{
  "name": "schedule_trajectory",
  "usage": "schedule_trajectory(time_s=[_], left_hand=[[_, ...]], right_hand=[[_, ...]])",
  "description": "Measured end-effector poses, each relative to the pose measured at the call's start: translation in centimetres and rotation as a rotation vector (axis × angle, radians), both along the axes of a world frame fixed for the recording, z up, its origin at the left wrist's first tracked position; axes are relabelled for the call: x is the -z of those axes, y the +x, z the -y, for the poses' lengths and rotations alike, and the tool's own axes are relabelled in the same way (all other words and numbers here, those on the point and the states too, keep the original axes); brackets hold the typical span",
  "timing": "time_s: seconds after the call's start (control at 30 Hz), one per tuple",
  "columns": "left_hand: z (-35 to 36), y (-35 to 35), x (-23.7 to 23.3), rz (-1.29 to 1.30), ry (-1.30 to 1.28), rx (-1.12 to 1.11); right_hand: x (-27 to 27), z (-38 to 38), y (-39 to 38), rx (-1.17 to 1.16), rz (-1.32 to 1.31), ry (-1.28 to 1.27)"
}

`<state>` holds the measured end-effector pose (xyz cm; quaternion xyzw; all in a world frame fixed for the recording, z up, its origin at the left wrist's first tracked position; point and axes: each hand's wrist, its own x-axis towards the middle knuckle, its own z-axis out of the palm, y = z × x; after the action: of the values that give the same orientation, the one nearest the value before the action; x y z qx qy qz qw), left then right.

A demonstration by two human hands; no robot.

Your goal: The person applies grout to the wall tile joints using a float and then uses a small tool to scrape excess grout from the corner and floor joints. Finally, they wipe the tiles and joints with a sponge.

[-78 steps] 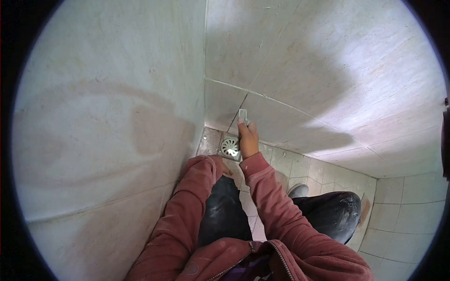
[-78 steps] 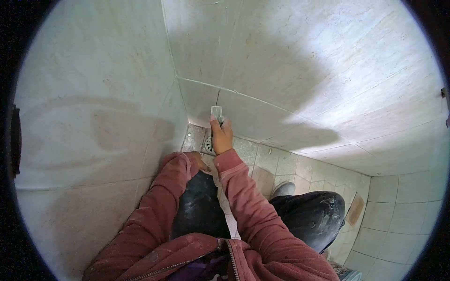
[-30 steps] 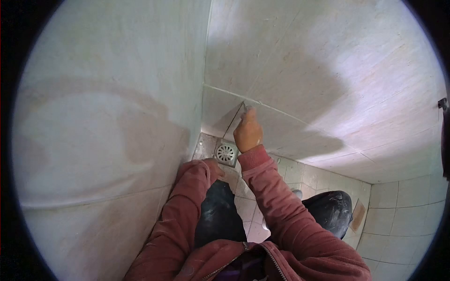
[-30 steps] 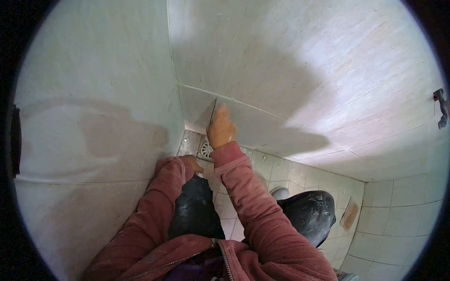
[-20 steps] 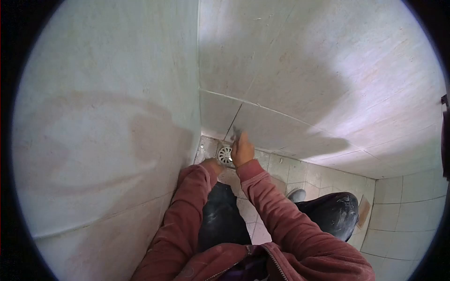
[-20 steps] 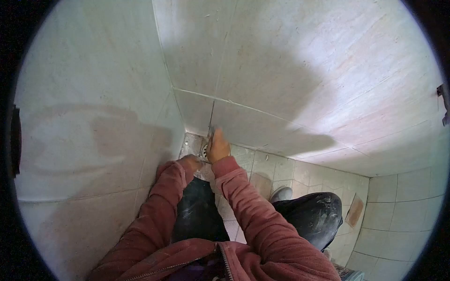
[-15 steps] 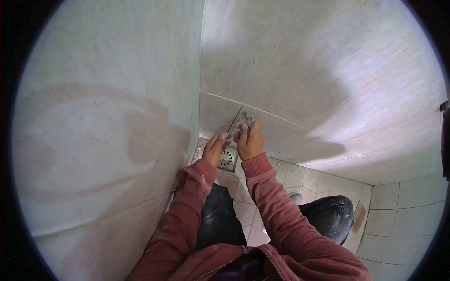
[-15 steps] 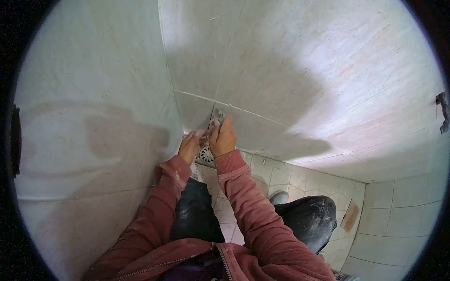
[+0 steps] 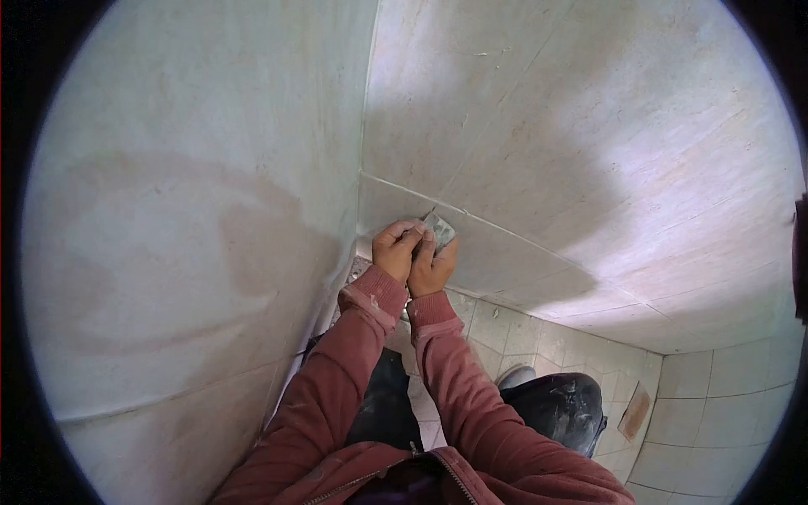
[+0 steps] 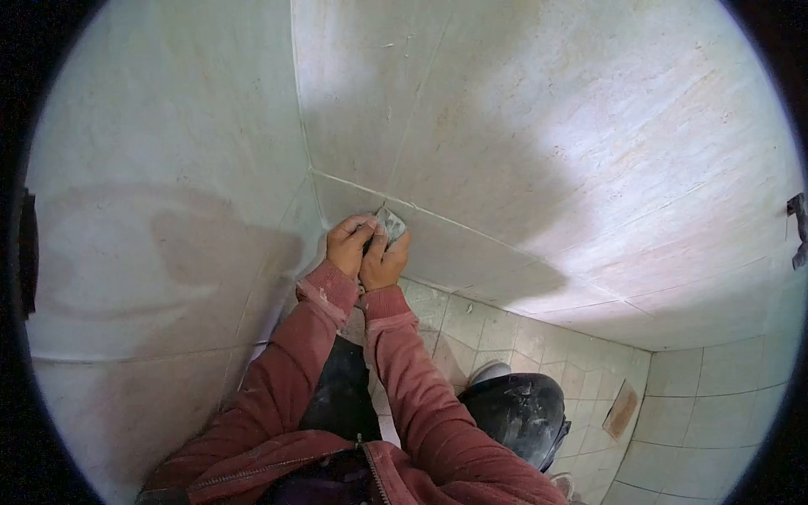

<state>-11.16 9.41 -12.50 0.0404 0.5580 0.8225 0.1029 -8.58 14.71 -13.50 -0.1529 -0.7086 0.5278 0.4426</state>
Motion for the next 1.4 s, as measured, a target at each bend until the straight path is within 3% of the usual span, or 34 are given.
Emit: schedule_trajectory(time_s=[0.17,0.27,0.4,0.5,0.8,0.9,1.0,1.07,1.17,1.27,1.4], left_hand=[[0.0,-0.8,-0.2,-0.029,-0.121,-0.045],[0.5,-0.7,0.2,-0.024,-0.045,-0.030],[0.1,-0.9,1.6,0.011,-0.135,-0.124],[0.3,-0.6,2.0,0.033,-0.189,-0.080],[0.3,-0.4,2.5,0.025,-0.042,-0.050],[-0.1,-1.4,3.2,-0.046,-0.092,-0.116],[0.2,-0.4,3.1,0.002,-0.093,-0.100],[0.2,-1.0,4.3,-0.111,-0.231,-0.138],[0.2,-0.9,2.3,-0.109,-0.232,-0.151],[0.2,-0.7,2.7,0.011,-0.162,-0.113],[0.0,-1.0,2.3,-0.124,-0.219,-0.167]], right_hand=[[-1.1,0.4,-0.4,-0.038,0.078,-0.129],[-0.5,0.8,-0.4,-0.070,0.037,-0.156],[1.2,0.3,-0.9,-0.075,0.033,-0.055],[1.3,0.7,-0.3,-0.054,0.081,-0.124],[2.4,0.7,-0.4,-0.059,0.030,-0.135],[2.6,0.2,-1.5,-0.030,0.006,-0.005],[3.0,0.3,-0.2,-0.054,0.073,-0.086],[3.0,0.3,-0.5,-0.112,0.074,-0.141],[1.4,0.4,-0.6,-0.090,0.017,-0.094],[2.6,0.3,-0.4,-0.075,0.134,-0.135],[1.5,0.2,-0.7,-0.057,0.017,-0.069]])
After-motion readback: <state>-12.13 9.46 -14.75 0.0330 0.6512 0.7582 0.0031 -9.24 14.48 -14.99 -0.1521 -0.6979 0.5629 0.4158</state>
